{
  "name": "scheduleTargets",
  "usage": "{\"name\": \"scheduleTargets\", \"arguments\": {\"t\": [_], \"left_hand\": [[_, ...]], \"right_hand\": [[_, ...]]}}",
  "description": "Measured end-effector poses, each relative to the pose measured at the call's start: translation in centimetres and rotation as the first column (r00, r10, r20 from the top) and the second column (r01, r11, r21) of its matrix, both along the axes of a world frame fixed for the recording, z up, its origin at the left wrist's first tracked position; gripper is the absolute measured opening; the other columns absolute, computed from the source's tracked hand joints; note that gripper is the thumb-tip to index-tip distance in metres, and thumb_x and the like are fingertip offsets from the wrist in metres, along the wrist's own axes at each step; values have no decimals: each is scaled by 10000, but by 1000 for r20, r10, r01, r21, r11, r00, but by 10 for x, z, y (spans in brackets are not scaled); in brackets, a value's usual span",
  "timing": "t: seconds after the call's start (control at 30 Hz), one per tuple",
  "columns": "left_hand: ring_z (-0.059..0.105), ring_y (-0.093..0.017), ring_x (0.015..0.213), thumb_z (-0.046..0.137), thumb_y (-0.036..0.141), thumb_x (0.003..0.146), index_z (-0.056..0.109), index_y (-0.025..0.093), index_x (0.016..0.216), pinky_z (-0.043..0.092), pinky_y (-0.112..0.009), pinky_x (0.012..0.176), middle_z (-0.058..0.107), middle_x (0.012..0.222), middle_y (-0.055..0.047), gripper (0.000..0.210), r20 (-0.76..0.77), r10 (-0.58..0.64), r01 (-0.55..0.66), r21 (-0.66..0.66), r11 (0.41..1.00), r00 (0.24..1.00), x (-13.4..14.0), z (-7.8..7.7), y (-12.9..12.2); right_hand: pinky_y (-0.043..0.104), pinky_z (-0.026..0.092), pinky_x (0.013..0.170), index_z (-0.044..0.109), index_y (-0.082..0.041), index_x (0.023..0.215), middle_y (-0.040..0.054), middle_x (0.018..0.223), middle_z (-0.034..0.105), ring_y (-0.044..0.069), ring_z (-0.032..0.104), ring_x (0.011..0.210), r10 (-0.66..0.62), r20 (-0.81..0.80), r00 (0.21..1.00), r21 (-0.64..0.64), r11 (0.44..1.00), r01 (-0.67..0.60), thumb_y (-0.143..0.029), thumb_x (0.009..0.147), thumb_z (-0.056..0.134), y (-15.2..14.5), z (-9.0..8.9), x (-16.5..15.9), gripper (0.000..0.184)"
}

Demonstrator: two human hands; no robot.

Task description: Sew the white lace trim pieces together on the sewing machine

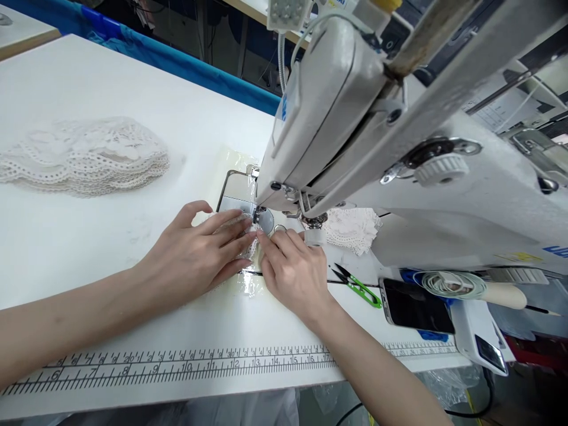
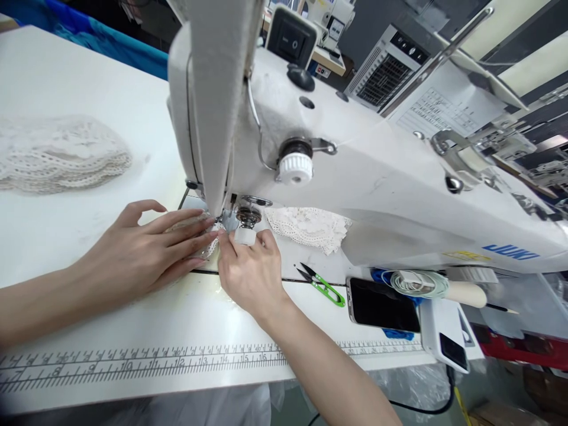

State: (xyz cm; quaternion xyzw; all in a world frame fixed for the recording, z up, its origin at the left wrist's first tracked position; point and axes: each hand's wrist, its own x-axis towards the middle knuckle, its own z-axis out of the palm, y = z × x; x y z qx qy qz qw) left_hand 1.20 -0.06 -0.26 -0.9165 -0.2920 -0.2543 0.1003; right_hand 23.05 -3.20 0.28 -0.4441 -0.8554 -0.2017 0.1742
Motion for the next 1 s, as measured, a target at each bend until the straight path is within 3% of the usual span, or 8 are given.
{"name": "scheduleTargets", "arguments": {"t": [0.27, 0.5, 1.0], "left_hand": [[659, -292, 1325, 435, 321, 1111, 668, 304, 1337, 462, -542, 1018, 756, 1320, -48, 326, 30, 31, -27, -105, 994, 999, 1, -4, -1], [683, -296, 1285, 396, 310, 1126, 681, 230, 1320, 467, -533, 976, 754, 1319, -85, 355, -9, 29, -29, -22, 999, 1000, 2, -2, -1], [665, -306, 1308, 430, 353, 1116, 667, 247, 1359, 434, -539, 1062, 742, 1344, -96, 356, 20, 37, -36, -69, 997, 999, 1, -6, 4]], "right_hand": [[351, 371, 698, 771, -106, 1134, 65, 873, 763, 182, 620, 751, 3, -36, 999, -34, 999, -5, -85, 969, 514, 0, -1, -1, 306], [352, 383, 702, 765, -111, 1161, 43, 785, 738, 187, 624, 747, -4, -26, 1000, -33, 999, 3, -99, 989, 510, -1, -1, 0, 309], [364, 416, 761, 753, -77, 1211, 82, 804, 738, 222, 645, 823, -40, -7, 999, -63, 997, 40, -110, 985, 536, 4, -3, 0, 315]]}}
